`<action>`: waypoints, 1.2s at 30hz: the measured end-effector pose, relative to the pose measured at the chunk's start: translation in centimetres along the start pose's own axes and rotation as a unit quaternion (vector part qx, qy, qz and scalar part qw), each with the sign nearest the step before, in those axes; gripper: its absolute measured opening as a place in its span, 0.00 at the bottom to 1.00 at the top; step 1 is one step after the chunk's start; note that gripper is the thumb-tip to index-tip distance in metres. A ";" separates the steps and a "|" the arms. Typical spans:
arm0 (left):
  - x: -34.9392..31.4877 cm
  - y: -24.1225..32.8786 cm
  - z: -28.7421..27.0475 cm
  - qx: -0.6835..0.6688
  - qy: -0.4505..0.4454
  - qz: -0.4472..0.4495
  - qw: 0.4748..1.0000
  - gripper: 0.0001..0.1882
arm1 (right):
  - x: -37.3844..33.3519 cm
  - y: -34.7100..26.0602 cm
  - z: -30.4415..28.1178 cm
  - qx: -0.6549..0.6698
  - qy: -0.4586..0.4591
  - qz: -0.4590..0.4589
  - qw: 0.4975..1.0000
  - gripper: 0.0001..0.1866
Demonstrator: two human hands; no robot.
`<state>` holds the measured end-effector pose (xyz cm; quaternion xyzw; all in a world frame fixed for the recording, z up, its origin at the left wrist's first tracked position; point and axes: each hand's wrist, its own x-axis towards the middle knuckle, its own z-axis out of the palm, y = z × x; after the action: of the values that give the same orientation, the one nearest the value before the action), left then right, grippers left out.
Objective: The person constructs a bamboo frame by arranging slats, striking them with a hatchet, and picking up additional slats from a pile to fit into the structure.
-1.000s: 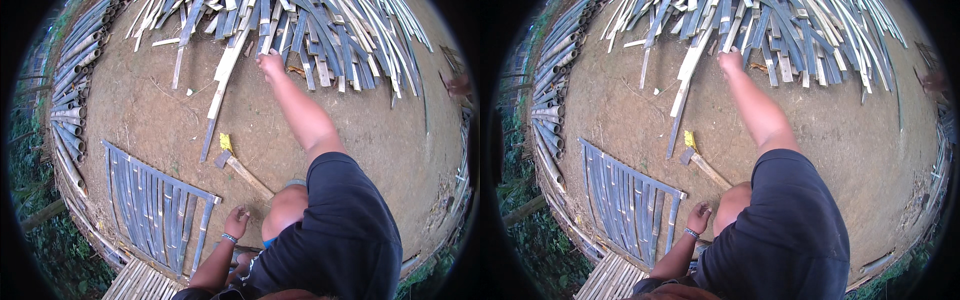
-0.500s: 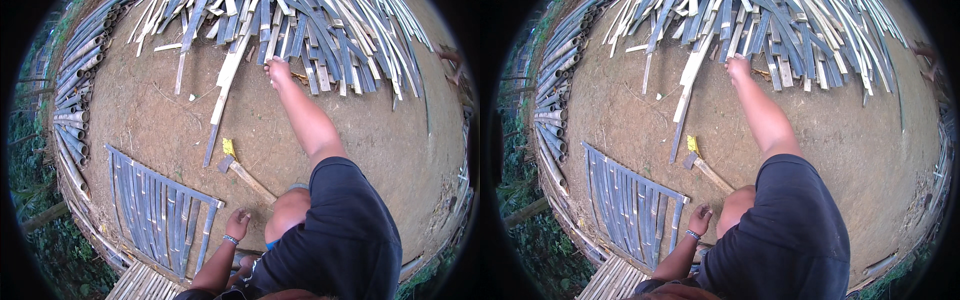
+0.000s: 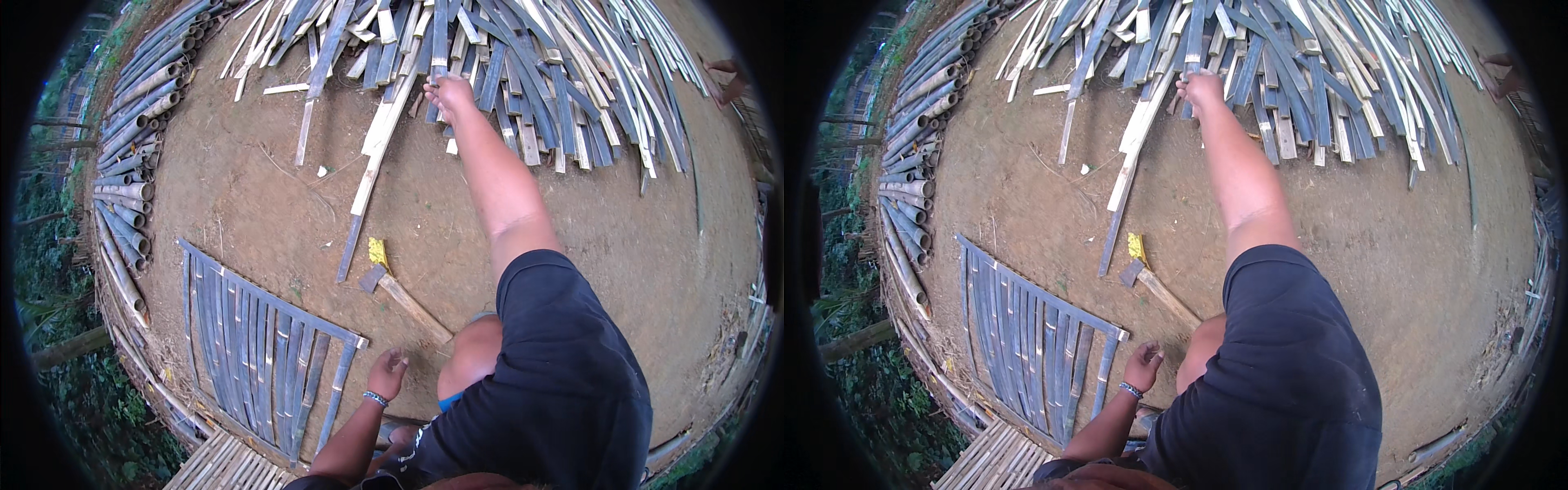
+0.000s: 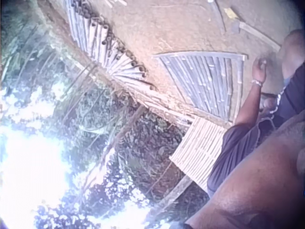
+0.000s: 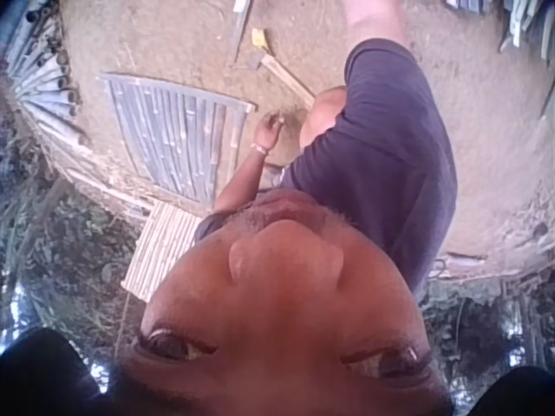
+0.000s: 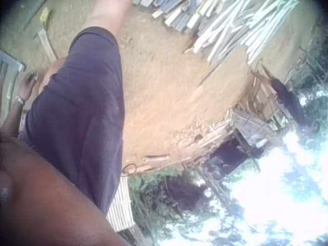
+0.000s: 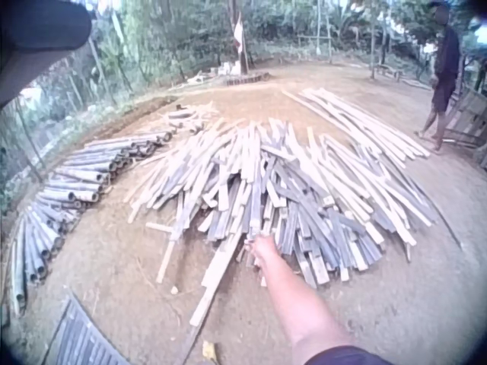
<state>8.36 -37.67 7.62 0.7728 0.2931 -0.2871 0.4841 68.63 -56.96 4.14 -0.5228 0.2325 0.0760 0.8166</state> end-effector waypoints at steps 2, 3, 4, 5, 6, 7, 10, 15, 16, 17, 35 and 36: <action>-0.3 -0.3 -0.3 0.009 0.001 -0.013 1.000 0.24 | -1.2 0.5 0.2 0.031 -0.047 0.016 0.998 0.12; -0.5 0.0 -0.4 0.021 -0.005 -0.021 1.000 0.24 | -1.7 0.6 -0.1 0.045 -0.068 0.021 0.996 0.10; -0.5 0.1 -0.5 0.033 -0.011 -0.028 0.999 0.25 | -2.0 0.7 -0.4 0.047 -0.081 0.025 0.995 0.10; -0.5 -0.1 -0.5 0.030 -0.008 -0.028 0.999 0.25 | -2.3 1.0 -0.6 0.048 -0.095 0.029 0.994 0.10; -0.2 -0.5 -0.3 0.027 -0.012 -0.028 0.999 0.25 | -2.4 1.2 -1.5 0.047 -0.101 0.032 0.993 0.10; -0.2 -0.7 -0.2 0.024 -0.011 -0.029 0.999 0.25 | -2.9 1.3 -1.7 0.043 -0.104 0.040 0.993 0.11; -0.3 -0.5 0.0 0.024 -0.018 -0.027 0.999 0.26 | -4.2 2.1 -2.4 0.049 -0.145 0.041 0.987 0.11; -0.6 0.9 0.4 0.023 -0.003 -0.011 1.000 0.25 | -6.1 2.5 -3.7 0.032 -0.161 0.066 0.984 0.22; -0.5 0.8 0.5 0.020 0.004 -0.002 1.000 0.25 | -6.6 2.7 -4.0 0.023 -0.161 0.064 0.985 0.21; -0.4 0.6 0.5 0.016 0.004 0.003 1.000 0.25 | -7.2 2.9 -4.3 0.014 -0.161 0.063 0.985 0.19; -1.4 8.8 -15.3 0.168 0.318 0.257 0.897 0.23 | -24.2 0.2 -2.5 -0.236 -0.493 0.055 0.836 0.19; -2.2 10.6 -17.4 0.181 0.352 0.306 0.866 0.23 | -25.0 -0.3 -1.8 -0.260 -0.514 0.059 0.815 0.20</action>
<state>17.38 -25.91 21.76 0.9475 0.1360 0.1186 0.2639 46.20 -55.73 15.18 -0.5860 -0.2195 0.4394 0.6445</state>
